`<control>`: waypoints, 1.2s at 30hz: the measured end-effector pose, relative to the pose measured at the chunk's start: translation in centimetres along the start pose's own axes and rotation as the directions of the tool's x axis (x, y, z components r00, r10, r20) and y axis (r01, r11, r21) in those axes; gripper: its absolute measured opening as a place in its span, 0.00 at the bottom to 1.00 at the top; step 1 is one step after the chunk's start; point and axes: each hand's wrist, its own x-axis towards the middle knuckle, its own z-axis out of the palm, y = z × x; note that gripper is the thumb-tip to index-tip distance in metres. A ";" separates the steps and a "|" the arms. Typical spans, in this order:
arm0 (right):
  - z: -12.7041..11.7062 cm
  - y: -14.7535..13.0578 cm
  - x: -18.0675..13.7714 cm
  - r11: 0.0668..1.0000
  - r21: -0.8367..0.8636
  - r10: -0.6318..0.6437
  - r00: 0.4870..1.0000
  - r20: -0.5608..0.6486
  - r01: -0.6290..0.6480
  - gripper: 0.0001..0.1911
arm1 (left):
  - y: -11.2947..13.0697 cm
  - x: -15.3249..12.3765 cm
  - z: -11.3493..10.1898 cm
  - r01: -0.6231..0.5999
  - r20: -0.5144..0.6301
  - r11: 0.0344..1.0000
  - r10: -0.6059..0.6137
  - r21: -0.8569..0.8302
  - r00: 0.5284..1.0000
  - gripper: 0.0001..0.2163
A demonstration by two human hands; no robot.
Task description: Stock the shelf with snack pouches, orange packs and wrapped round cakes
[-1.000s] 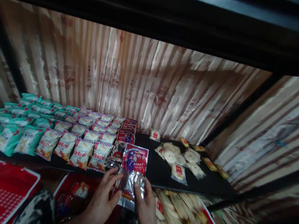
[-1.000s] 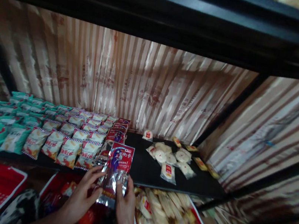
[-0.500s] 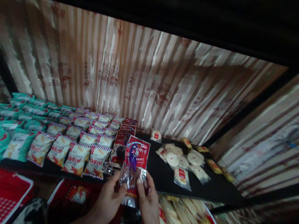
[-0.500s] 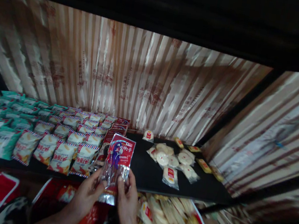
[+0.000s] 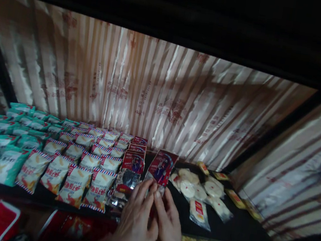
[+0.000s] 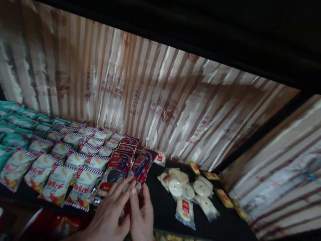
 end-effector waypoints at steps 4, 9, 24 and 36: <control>0.0 0.0 2.1 0.994 0.082 0.072 0.996 -0.048 -0.068 0.27 | -0.5 1.3 -1.0 -0.080 0.070 0.996 0.082 -0.026 0.994 0.31; 0.6 -0.1 5.9 0.982 0.190 0.029 0.996 -0.082 -0.013 0.21 | -2.5 3.5 -2.0 -0.066 0.033 0.997 0.064 0.049 0.997 0.20; 5.4 1.2 20.0 0.963 0.242 0.139 0.987 -0.077 -0.117 0.07 | -9.7 12.7 -3.2 0.116 0.032 0.976 -0.124 0.187 0.992 0.22; 5.2 5.3 26.4 0.995 0.078 0.069 0.982 -0.177 -0.056 0.10 | -13.6 15.9 -3.6 0.280 0.100 0.924 -0.314 0.261 0.944 0.21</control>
